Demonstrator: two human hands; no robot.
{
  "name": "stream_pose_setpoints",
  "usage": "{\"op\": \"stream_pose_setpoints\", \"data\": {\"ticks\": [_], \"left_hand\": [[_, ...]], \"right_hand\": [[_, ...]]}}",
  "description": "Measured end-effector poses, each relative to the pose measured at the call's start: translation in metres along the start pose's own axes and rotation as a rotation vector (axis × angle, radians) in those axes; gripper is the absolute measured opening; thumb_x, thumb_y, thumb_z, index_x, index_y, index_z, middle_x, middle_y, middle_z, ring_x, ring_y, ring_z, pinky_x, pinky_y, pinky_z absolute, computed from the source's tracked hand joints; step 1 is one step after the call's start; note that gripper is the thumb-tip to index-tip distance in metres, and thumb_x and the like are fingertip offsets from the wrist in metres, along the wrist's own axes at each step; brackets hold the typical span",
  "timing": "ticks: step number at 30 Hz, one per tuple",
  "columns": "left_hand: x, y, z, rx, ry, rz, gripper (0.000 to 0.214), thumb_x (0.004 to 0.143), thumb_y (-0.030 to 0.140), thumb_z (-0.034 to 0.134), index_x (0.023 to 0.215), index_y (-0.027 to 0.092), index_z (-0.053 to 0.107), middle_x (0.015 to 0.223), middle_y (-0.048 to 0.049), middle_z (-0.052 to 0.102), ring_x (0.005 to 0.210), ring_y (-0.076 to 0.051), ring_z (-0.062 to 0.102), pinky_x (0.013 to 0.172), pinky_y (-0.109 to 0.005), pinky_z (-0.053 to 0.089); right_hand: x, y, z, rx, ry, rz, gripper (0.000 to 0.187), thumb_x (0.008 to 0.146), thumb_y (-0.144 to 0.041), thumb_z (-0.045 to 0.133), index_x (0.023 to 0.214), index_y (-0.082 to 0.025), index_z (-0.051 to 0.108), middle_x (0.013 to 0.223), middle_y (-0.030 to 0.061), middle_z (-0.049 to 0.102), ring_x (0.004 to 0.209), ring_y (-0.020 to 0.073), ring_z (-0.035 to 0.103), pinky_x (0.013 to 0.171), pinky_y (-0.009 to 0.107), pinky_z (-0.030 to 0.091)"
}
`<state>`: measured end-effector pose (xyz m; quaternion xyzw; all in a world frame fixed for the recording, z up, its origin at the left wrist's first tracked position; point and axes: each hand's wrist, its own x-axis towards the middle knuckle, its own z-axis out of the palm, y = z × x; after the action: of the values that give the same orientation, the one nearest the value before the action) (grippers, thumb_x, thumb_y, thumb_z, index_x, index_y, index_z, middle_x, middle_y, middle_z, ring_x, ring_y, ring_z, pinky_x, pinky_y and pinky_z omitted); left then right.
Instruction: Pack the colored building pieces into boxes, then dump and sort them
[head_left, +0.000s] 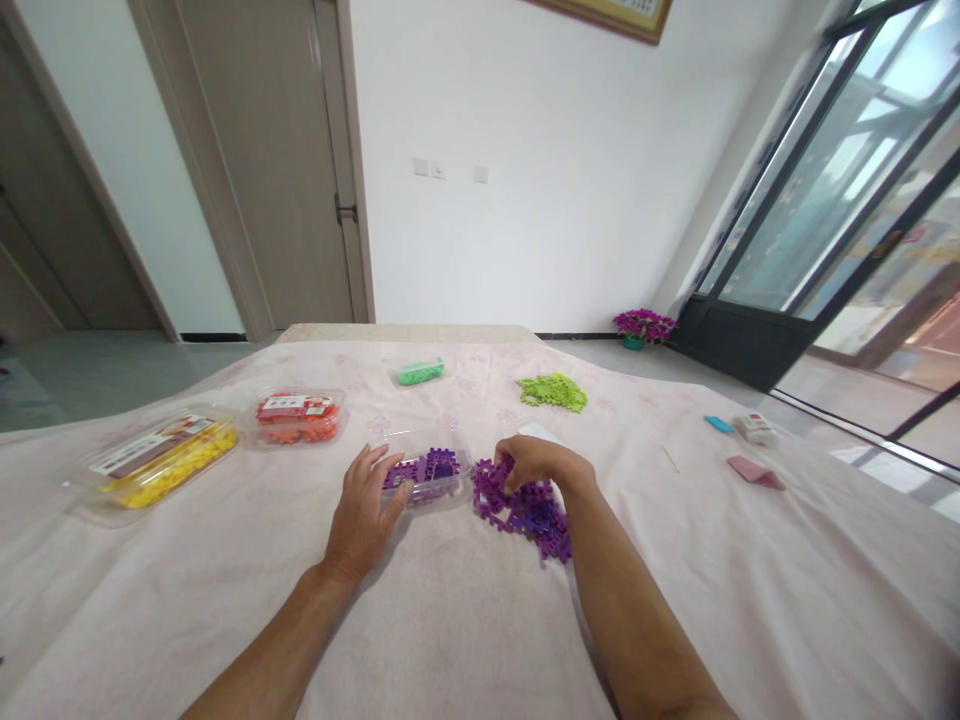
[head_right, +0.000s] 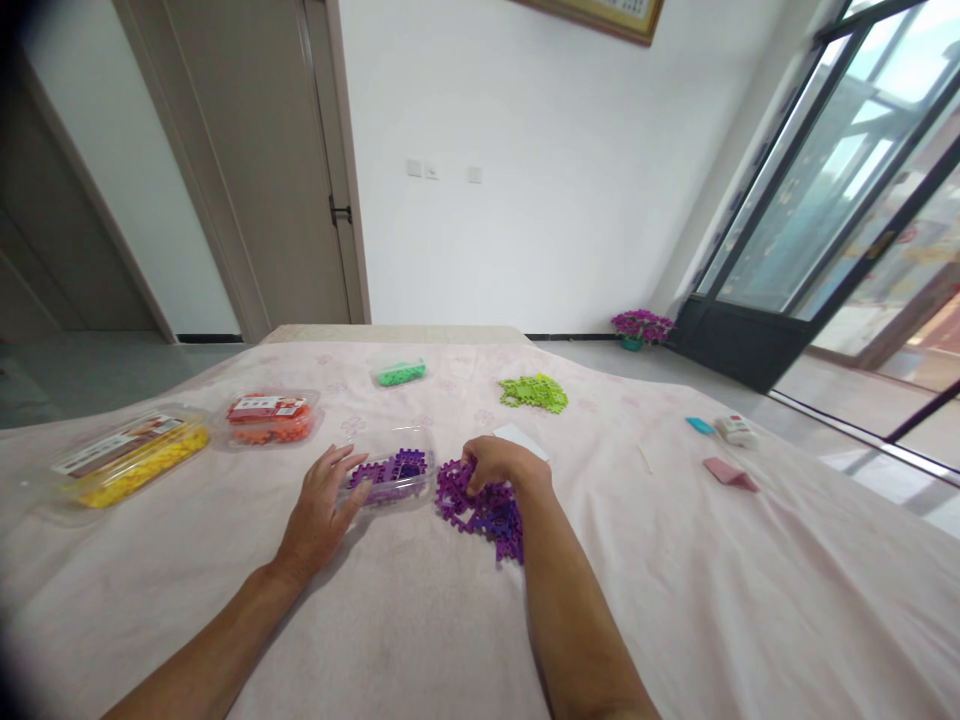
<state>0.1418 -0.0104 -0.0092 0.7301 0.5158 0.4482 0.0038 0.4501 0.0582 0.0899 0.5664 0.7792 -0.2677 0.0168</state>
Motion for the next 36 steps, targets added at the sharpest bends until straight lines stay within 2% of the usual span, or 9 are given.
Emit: {"op": "stream_pose_setpoints", "data": {"ticks": [6,10,12,18,20,23,29,33,36], "left_hand": [[0.0,0.001,0.0,0.003,0.005,0.003,0.035,0.099,0.04,0.052,0.129,0.024,0.059,0.14,-0.0128,0.055,0.144,-0.032,0.04,0.119,-0.061,0.036],[0.0,-0.001,0.001,0.013,0.0,0.014,0.035,0.099,0.038,0.054,0.13,0.024,0.058,0.142,-0.0126,0.055,0.144,-0.032,0.04,0.119,-0.06,0.036],[-0.001,-0.002,0.001,0.014,0.0,0.016,0.036,0.099,0.038,0.054,0.132,0.025,0.057,0.142,-0.0123,0.054,0.144,-0.032,0.04,0.119,-0.06,0.036],[-0.001,-0.001,0.001,0.014,0.009,0.028,0.046,0.1,0.036,0.053,0.144,0.025,0.044,0.143,-0.0129,0.053,0.145,-0.031,0.039,0.119,-0.06,0.035],[-0.001,0.0,0.001,0.022,0.008,0.027,0.053,0.1,0.036,0.052,0.15,0.025,0.037,0.147,-0.0137,0.051,0.146,-0.032,0.038,0.119,-0.06,0.036],[-0.001,0.001,0.001,0.048,0.002,0.034,0.056,0.1,0.036,0.051,0.153,0.027,0.034,0.15,-0.0133,0.049,0.147,-0.033,0.037,0.118,-0.06,0.036],[-0.001,0.003,0.0,0.114,0.014,0.031,0.048,0.099,0.038,0.053,0.145,0.028,0.046,0.145,-0.0121,0.055,0.145,-0.034,0.04,0.117,-0.06,0.036],[-0.001,0.002,-0.001,0.101,0.008,0.03,0.044,0.099,0.041,0.052,0.141,0.026,0.052,0.144,-0.0131,0.055,0.144,-0.034,0.041,0.117,-0.06,0.037],[-0.001,0.001,-0.001,0.083,0.008,0.056,0.043,0.099,0.043,0.051,0.137,0.024,0.056,0.142,-0.0137,0.056,0.145,-0.034,0.039,0.118,-0.06,0.036]], "right_hand": [[-0.001,-0.002,-0.009,0.294,0.34,-0.117,0.021,0.069,-0.023,0.074,0.089,-0.017,0.07,0.079,-0.0002,0.07,0.073,0.0151,0.062,0.065,0.023,0.042],[0.002,-0.018,-0.007,0.497,0.573,-0.152,0.017,0.078,-0.028,0.066,0.09,-0.016,0.066,0.077,0.0017,0.068,0.071,0.0146,0.061,0.065,0.024,0.045],[0.004,-0.032,-0.003,0.591,0.606,-0.156,0.019,0.083,-0.03,0.062,0.096,-0.016,0.064,0.078,0.0015,0.067,0.068,0.0142,0.06,0.061,0.024,0.047],[0.014,-0.076,0.022,0.704,0.406,-0.207,0.022,0.089,-0.026,0.056,0.107,-0.016,0.064,0.084,0.0027,0.069,0.066,0.0132,0.061,0.058,0.023,0.052],[0.015,-0.087,0.03,0.606,0.361,-0.212,0.029,0.091,-0.024,0.057,0.118,-0.016,0.064,0.096,0.0058,0.073,0.075,0.0154,0.067,0.068,0.026,0.055],[0.013,-0.091,0.032,0.392,0.437,-0.208,0.042,0.09,-0.021,0.061,0.132,-0.018,0.061,0.12,0.0108,0.073,0.101,0.0203,0.07,0.092,0.032,0.054],[0.002,-0.055,-0.003,0.422,0.577,-0.204,0.048,0.09,-0.022,0.065,0.138,-0.02,0.058,0.125,0.011,0.072,0.111,0.0209,0.069,0.101,0.037,0.051],[-0.016,-0.021,-0.027,0.303,0.328,-0.285,0.082,0.074,-0.03,0.084,0.148,-0.025,0.051,0.15,0.0116,0.055,0.136,0.0271,0.053,0.113,0.042,0.042],[-0.045,0.001,-0.023,0.176,0.161,-0.301,0.104,0.064,-0.042,0.091,0.155,-0.027,0.043,0.162,0.0107,0.041,0.148,0.0309,0.039,0.123,0.048,0.029]]}}
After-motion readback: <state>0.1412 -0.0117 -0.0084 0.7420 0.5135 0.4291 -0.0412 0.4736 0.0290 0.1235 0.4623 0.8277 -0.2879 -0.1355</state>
